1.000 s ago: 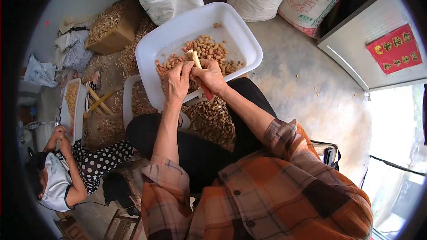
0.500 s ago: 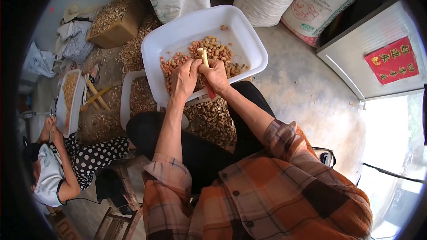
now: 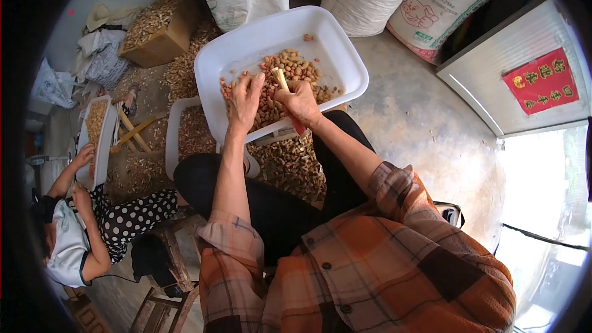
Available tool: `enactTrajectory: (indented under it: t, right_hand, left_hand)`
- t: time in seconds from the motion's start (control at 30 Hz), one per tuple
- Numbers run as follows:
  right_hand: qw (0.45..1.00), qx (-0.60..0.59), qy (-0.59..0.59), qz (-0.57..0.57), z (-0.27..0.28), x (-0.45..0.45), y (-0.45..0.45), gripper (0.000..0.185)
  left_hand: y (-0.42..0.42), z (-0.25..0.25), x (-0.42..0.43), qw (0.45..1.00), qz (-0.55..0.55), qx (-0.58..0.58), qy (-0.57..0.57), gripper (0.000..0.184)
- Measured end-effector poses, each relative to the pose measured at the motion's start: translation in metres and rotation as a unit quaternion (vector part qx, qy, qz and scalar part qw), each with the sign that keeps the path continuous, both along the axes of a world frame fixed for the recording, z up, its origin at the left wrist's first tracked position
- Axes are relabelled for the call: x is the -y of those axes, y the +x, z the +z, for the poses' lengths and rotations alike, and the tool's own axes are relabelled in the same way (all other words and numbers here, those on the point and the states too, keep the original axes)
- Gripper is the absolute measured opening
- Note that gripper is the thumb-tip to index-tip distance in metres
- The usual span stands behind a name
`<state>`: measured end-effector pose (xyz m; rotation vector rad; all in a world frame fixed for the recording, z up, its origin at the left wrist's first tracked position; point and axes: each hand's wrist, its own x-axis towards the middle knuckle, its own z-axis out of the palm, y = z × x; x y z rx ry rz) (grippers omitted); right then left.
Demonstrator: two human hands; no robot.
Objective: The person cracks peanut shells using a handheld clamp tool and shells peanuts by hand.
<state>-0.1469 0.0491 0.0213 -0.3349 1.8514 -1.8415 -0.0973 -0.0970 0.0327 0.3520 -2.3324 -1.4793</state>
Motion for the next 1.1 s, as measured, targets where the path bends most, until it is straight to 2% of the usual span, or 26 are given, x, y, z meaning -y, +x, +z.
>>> enactTrajectory:
  t: [0.13, 0.23, 0.33, 0.43, 0.5, 0.53, 0.6, 0.7, 0.77, 0.9, 1.03, 1.1]
  right_hand:
    - [1.000, -0.004, 0.005, -0.009, 0.000, -0.001, -0.003, 0.025]
    - [0.992, 0.088, -0.089, -0.033, 0.009, -0.007, 0.001, 0.030]
    - [0.990, 0.084, -0.115, -0.014, 0.007, -0.018, 0.004, 0.033]
    - [0.997, 0.034, -0.070, -0.023, 0.021, -0.030, 0.019, 0.031]
    - [0.997, -0.033, -0.063, -0.012, 0.003, -0.036, 0.024, 0.027]
    - [0.996, -0.066, -0.065, -0.018, -0.003, -0.037, 0.030, 0.026]
    - [0.988, -0.142, -0.051, -0.015, -0.011, -0.043, 0.038, 0.024]
    - [0.985, -0.161, -0.050, -0.033, -0.019, -0.047, 0.053, 0.021]
    - [0.990, -0.136, -0.028, -0.017, -0.022, -0.049, 0.057, 0.020]
    - [0.993, -0.115, -0.015, 0.000, -0.014, -0.050, 0.060, 0.020]
    - [0.979, -0.198, 0.026, -0.040, -0.020, -0.046, 0.061, 0.021]
    - [0.982, -0.169, 0.054, -0.057, -0.016, -0.048, 0.064, 0.027]
  left_hand:
    - [0.003, 0.008, 0.005, 0.993, -0.040, 0.004, 0.113, 0.044]
    - [0.013, 0.019, 0.002, 0.977, -0.059, 0.048, 0.198, 0.039]
    - [0.032, 0.032, 0.000, 0.936, -0.231, 0.126, 0.235, 0.035]
    - [0.050, 0.048, -0.014, 0.863, -0.355, 0.316, 0.174, 0.027]
    - [0.055, 0.035, -0.021, 0.821, -0.404, 0.368, 0.164, 0.032]
    - [0.055, 0.027, -0.019, 0.827, -0.421, 0.347, 0.135, 0.035]
    - [0.055, 0.023, -0.015, 0.853, -0.399, 0.295, 0.158, 0.036]
    - [0.053, 0.028, -0.009, 0.904, -0.331, 0.190, 0.194, 0.044]
    - [0.052, 0.036, -0.011, 0.921, -0.266, 0.156, 0.237, 0.037]
    - [0.045, 0.029, -0.019, 0.936, -0.252, 0.140, 0.201, 0.030]
    - [0.041, 0.023, -0.025, 0.946, -0.235, 0.120, 0.190, 0.024]
    - [0.039, 0.019, -0.024, 0.949, -0.219, 0.106, 0.201, 0.023]
